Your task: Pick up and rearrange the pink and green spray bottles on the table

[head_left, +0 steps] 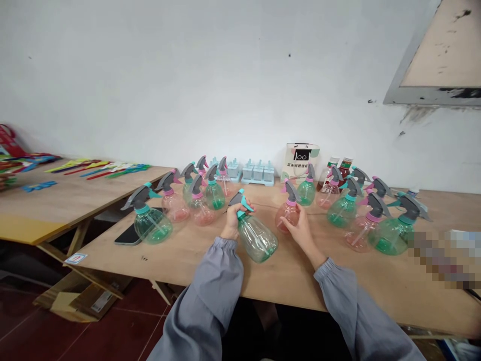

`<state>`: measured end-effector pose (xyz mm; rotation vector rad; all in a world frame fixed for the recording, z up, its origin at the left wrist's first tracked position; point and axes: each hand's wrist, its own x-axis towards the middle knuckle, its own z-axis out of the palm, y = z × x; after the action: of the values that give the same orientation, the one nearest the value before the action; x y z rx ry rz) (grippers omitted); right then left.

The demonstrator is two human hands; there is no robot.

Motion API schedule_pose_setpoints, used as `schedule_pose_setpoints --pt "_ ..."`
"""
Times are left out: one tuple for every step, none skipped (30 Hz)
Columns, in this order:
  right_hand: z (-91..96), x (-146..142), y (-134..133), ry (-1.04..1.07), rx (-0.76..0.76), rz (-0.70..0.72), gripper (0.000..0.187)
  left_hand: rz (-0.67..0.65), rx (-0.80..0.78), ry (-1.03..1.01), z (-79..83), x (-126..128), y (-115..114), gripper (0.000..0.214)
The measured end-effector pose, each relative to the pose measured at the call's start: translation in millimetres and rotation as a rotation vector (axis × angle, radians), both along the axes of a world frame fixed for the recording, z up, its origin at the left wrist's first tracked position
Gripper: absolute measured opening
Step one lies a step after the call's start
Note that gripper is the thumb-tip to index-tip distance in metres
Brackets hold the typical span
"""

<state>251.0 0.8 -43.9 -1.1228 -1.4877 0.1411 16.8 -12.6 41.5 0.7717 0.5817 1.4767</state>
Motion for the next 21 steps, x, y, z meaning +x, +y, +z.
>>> schedule_pose_setpoints --pt "0.1 0.0 -0.1 0.002 -0.001 0.0 0.08 -0.007 -0.007 0.007 0.0 0.2 0.2 0.018" --pt "0.1 0.0 -0.1 0.005 -0.001 0.0 0.08 -0.016 -0.008 0.014 0.3 0.4 0.1 0.02" --pt "0.1 -0.1 -0.1 0.009 -0.002 -0.001 0.08 -0.026 -0.004 0.02 0.9 0.6 -0.2 0.023" --pt "0.1 -0.2 0.0 0.013 -0.004 -0.003 0.08 -0.033 0.004 0.023 1.5 0.7 -0.4 0.025" --pt "0.0 -0.4 0.0 0.015 -0.006 -0.005 0.08 -0.039 0.009 0.024 2.1 0.5 -0.7 0.027" --pt "0.0 -0.5 0.1 0.016 -0.008 -0.008 0.08 -0.04 0.007 0.021 2.4 0.1 -0.7 0.027" --pt "-0.1 -0.7 0.1 0.015 -0.011 -0.008 0.08 -0.037 -0.004 0.012 2.6 -0.6 -0.6 0.025" --pt "-0.1 -0.8 0.2 0.015 -0.013 -0.007 0.08 -0.032 -0.023 0.001 2.5 -1.3 -0.3 0.023" --pt "0.0 -0.8 0.2 0.015 -0.014 -0.006 0.08 -0.029 -0.046 -0.007 2.2 -2.0 0.0 0.02" --pt "0.2 -0.8 0.3 0.017 -0.014 -0.005 0.08 -0.03 -0.066 -0.009 1.9 -2.4 0.3 0.017" --pt "0.4 -0.7 0.4 0.021 -0.013 -0.004 0.08 -0.034 -0.075 -0.006 1.7 -2.6 0.3 0.016" --pt "0.6 -0.6 0.4 0.024 -0.013 0.0 0.08 -0.04 -0.071 -0.003 1.7 -2.3 0.0 0.016" --pt "0.9 -0.5 0.5 0.025 -0.011 0.003 0.08 -0.048 -0.059 0.002 1.9 -1.8 -0.5 0.017" --pt "1.0 -0.3 0.5 0.024 -0.009 0.007 0.081 -0.057 -0.043 0.008 2.3 -1.0 -1.2 0.02" --pt "1.1 -0.1 0.6 0.021 -0.008 0.012 0.081 -0.064 -0.03 0.014 2.8 -0.2 -1.9 0.022" --pt "1.0 0.0 0.6 0.019 -0.006 0.014 0.081 -0.066 -0.021 0.018 3.4 0.3 -2.6 0.024" --pt "0.7 0.2 0.7 0.017 -0.005 0.013 0.081 -0.057 -0.019 0.019 3.9 0.6 -3.0 0.025" --pt "0.4 0.3 0.9 0.018 -0.005 0.008 0.08 -0.037 -0.022 0.017 4.2 0.4 -3.0 0.025" --pt "0.0 0.4 1.1 0.019 -0.007 0.004 0.08 -0.008 -0.028 0.013 4.3 -0.1 -2.7 0.023" --pt "-0.5 0.5 1.4 0.02 -0.011 0.001 0.081 0.022 -0.029 0.01 4.2 -0.7 -2.3 0.021" --pt "-0.9 0.7 1.8 0.021 -0.015 -0.001 0.081 0.042 -0.024 0.016 4.0 -1.3 -1.8 0.018"
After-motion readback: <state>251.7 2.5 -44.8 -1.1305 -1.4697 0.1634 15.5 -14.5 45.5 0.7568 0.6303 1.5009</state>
